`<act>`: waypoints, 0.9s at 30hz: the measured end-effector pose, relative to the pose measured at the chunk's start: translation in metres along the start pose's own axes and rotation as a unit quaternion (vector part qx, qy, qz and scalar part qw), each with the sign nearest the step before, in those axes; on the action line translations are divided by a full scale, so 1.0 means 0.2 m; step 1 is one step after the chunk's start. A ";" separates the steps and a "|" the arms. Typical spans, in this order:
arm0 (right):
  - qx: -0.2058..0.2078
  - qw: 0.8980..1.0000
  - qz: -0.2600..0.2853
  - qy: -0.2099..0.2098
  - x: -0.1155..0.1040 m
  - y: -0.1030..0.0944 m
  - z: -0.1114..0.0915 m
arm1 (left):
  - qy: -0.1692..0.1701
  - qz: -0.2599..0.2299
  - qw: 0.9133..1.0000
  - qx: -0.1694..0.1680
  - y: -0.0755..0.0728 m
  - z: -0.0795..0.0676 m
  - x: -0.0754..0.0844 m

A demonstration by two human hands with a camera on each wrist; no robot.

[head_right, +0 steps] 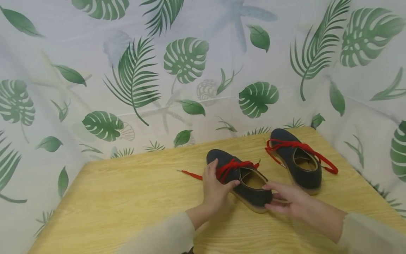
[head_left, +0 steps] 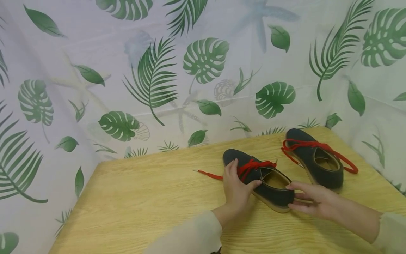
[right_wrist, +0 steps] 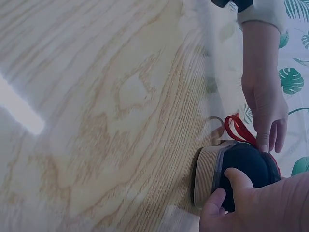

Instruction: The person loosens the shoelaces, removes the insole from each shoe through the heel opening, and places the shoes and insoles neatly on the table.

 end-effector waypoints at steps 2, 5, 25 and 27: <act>0.000 1.000 -0.008 0.000 0.00 0.00 0.00 | 0.020 0.075 0.996 -0.047 -0.03 0.05 -0.03; -0.001 1.000 -0.017 -0.001 -0.01 0.00 0.00 | 0.075 0.194 0.973 -0.103 -0.05 0.15 -0.07; -0.023 0.992 -0.122 0.004 -0.05 -0.04 0.01 | 0.184 0.392 0.807 -0.402 -0.08 0.36 -0.14; -0.026 0.991 -0.133 0.005 -0.05 -0.04 0.02 | 0.184 0.394 0.805 -0.404 -0.08 0.35 -0.16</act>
Point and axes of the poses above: each hand's wrist, its own z-axis towards the middle knuckle, its own y-axis out of the palm, x = y × z, the point moved 3 cm from there along z, towards the middle knuckle, and after that the axes turned 13 degrees about -x, right-handed, at the moved point
